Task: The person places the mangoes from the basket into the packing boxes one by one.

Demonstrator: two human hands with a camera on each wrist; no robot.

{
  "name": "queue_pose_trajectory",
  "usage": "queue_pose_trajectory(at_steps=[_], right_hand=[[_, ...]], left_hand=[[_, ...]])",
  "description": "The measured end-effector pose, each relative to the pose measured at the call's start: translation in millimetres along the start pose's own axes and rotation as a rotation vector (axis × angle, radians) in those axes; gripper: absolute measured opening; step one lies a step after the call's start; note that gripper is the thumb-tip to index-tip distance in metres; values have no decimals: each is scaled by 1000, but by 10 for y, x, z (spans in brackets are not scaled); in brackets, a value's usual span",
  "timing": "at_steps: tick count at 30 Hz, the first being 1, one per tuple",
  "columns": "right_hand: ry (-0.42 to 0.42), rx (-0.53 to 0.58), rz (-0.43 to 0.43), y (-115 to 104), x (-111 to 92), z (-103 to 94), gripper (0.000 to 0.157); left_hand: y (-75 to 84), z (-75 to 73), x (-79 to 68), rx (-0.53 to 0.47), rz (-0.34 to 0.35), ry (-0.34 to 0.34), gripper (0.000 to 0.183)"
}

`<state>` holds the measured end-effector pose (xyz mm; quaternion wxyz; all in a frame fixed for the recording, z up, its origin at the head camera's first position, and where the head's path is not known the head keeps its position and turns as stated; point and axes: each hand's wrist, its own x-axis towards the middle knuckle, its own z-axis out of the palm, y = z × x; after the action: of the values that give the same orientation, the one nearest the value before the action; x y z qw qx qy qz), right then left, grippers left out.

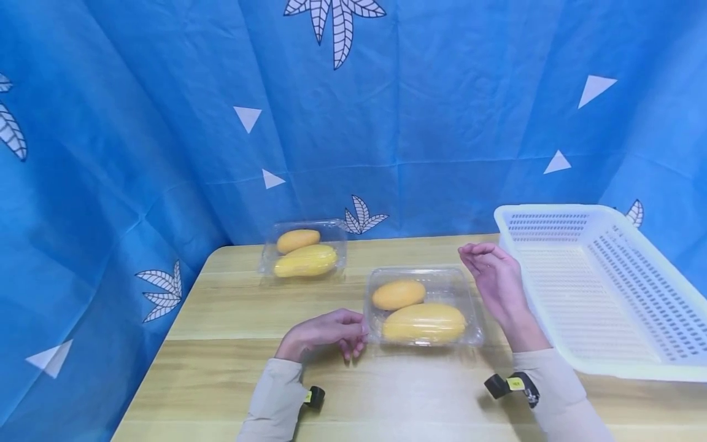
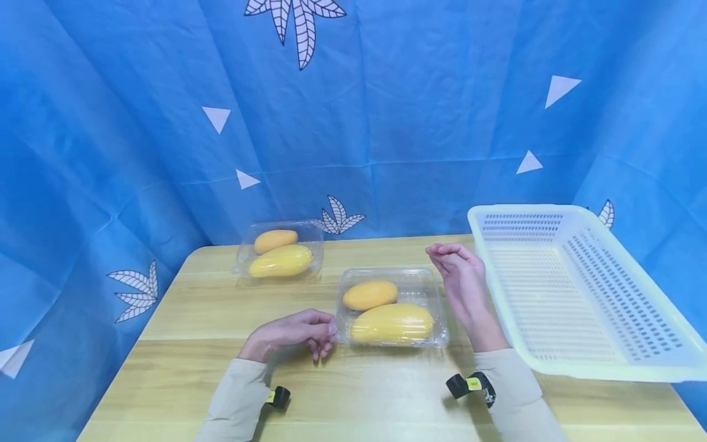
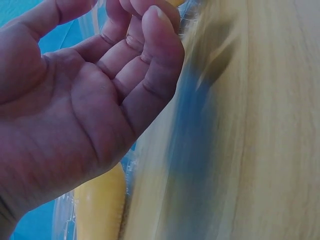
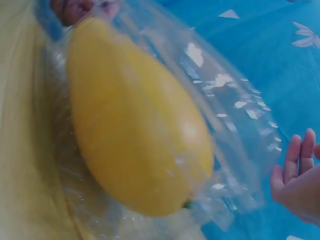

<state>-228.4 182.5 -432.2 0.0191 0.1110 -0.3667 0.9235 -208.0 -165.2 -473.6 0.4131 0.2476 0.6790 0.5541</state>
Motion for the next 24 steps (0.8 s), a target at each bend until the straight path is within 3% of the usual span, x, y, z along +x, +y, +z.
queue_pose_trajectory(at_steps=[5,8,10,14,15,16,18,21,24], right_hand=[[2,160,153,-124,26,-189,32],[28,207,188,-138,26,-240,31],[47,53,112,-101,-1,-211,27],[126,-501,-131,72,-41,-6,14],[152,-598,-173,115,-53,41,12],[143,-611,-187,146,-67,74,12],[90,-490,-147,175,-94,115,14],[-14,-193,-22,135,-126,104,22],[-67,94,107,35,-124,52,32]], left_hand=[[5,6,12,-1,-10,0,28],[4,6,10,-1,-14,5,28],[0,14,15,-4,-13,3,28],[-2,23,-22,-5,-3,7,28],[-5,24,-26,-5,-2,8,28],[-3,25,-30,-3,-1,8,28],[0,25,-33,0,1,12,28],[2,24,-29,1,4,10,29],[-1,19,-32,3,5,7,30]])
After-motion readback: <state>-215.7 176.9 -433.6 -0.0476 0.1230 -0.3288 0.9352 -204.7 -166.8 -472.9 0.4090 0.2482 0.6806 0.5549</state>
